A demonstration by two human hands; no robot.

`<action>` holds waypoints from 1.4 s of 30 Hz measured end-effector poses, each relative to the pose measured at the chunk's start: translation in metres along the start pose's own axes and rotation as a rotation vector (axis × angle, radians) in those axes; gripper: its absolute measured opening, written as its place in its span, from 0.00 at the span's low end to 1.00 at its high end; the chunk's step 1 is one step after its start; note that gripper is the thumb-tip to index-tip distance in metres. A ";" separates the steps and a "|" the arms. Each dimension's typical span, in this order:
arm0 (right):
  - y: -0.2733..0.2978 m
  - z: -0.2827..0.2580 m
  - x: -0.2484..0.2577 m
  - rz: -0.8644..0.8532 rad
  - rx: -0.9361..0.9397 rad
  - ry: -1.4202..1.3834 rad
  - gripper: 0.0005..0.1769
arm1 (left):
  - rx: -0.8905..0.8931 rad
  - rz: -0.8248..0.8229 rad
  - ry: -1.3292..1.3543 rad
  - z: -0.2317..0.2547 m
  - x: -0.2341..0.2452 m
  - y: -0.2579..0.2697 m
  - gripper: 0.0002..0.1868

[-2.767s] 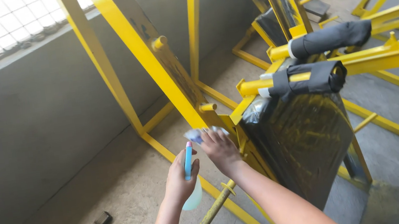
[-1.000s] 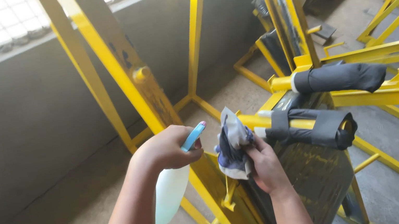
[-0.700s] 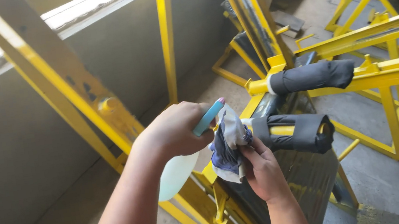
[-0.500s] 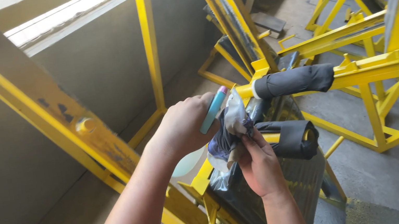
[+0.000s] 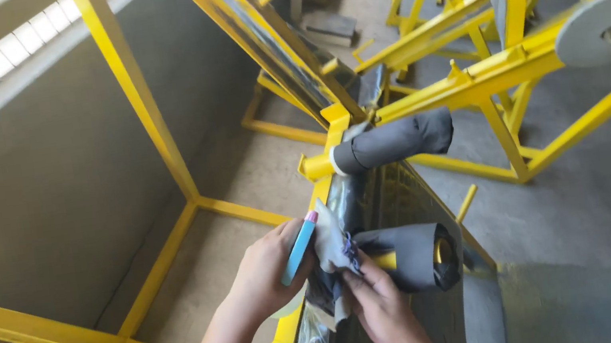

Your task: Cleaning and wiping down various pieces of weight training equipment in a gym using a spray bottle and a cloth.

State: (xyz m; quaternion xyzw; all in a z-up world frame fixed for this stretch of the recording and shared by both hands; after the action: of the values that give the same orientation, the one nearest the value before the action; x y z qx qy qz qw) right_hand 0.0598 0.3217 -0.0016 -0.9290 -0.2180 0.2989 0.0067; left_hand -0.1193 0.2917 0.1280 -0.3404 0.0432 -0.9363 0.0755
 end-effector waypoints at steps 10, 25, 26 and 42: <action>0.004 -0.017 0.000 0.022 -0.021 0.425 0.27 | -0.114 0.009 0.094 -0.002 -0.019 0.001 0.32; 0.013 -0.010 -0.009 0.212 0.188 0.601 0.21 | 0.027 0.035 0.040 -0.005 -0.050 0.027 0.32; 0.012 -0.010 -0.008 0.233 0.176 0.615 0.19 | 0.059 0.032 0.044 -0.005 -0.050 0.026 0.31; 0.014 -0.012 -0.008 0.337 0.220 0.637 0.16 | 0.099 0.087 0.001 -0.004 -0.053 0.027 0.36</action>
State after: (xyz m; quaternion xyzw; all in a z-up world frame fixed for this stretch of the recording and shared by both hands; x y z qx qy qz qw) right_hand 0.0659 0.3072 0.0107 -0.9920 -0.0158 0.0137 0.1248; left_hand -0.0787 0.2745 0.0879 -0.3335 0.0117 -0.9333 0.1327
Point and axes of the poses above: each hand's wrist, its own y-axis away from the middle knuckle, its own x-axis out of the back of the hand, z = x × y, the point moved 6 cm from there along -y, towards the middle knuckle, and after that the axes turned 12 degrees about x, right-handed, at the moved point
